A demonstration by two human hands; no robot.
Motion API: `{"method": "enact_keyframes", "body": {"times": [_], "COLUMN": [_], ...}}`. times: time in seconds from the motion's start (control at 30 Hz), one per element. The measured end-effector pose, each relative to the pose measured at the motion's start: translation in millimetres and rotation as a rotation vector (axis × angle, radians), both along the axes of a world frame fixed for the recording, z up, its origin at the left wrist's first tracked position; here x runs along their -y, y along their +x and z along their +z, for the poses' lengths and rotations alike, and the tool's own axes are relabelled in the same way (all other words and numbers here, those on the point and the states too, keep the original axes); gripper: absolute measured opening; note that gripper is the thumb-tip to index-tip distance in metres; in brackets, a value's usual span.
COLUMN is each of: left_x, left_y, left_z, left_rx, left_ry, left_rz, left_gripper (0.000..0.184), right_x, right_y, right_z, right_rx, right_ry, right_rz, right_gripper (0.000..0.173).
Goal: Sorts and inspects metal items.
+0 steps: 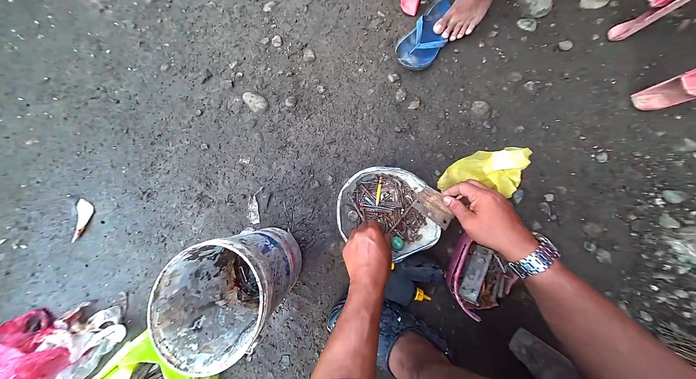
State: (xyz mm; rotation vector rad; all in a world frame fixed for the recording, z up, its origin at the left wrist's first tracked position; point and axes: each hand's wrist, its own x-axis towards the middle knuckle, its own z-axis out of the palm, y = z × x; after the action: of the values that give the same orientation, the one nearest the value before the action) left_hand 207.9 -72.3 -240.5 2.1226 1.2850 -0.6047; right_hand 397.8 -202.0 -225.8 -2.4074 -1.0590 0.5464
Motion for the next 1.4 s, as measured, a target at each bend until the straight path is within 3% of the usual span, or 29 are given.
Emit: {"method": "enact_keyframes", "body": {"times": [0.2, 0.37, 0.57, 0.77, 0.87, 1.0, 1.07, 1.17, 1.27, 1.4], "left_x": [5.3, 12.6, 25.0, 5.1, -2.3, 1.6, 3.6, 6.3, 9.1, 8.0], "left_y": [7.8, -15.2, -30.6, -36.2, -48.3, -54.8, -58.2, -67.7, -70.8, -71.7], "left_z": [-22.3, -39.6, -37.7, -9.3, -12.3, -2.4, 2.3, 0.4, 1.5, 8.2], "left_rx": [-0.078, 0.061, 0.069, 0.211, 0.336, 0.652, 0.809, 0.983, 1.028, 1.010], "left_ry": [0.048, 0.175, 0.133, -0.166, -0.294, -0.696, -0.903, -1.095, -1.097, -1.069], "left_rz": [-0.090, -0.234, -0.079, 0.308, 0.469, 0.971, 1.114, 1.052, 0.950, 0.935], "left_gripper": [0.023, 0.024, 0.030, 0.028, 0.023, 0.017, 0.018, 0.018, 0.018, 0.029], "right_x": [20.9, 33.1, 35.1, 30.9, 28.3, 26.7, 26.2, 25.5, 23.6, 20.6], "right_y": [0.3, 4.4, 9.4, 9.1, 8.6, 5.0, 4.6, 5.1, 5.8, -3.0], "right_z": [4.3, -1.5, -2.1, 0.9, -3.2, -10.8, -13.8, -19.5, -24.5, -19.4], "right_rx": [-0.062, -0.068, -0.063, -0.079, -0.061, -0.041, -0.037, -0.035, 0.005, 0.082], "right_ry": [-0.058, -0.030, -0.035, -0.110, -0.211, -0.341, -0.391, -0.485, -0.559, -0.273], "right_rz": [-0.071, -0.074, -0.100, -0.131, -0.104, -0.076, -0.063, -0.026, -0.021, -0.001], "right_gripper": [0.014, 0.015, 0.014, 0.013, 0.012, 0.014, 0.015, 0.016, 0.018, 0.016]}}
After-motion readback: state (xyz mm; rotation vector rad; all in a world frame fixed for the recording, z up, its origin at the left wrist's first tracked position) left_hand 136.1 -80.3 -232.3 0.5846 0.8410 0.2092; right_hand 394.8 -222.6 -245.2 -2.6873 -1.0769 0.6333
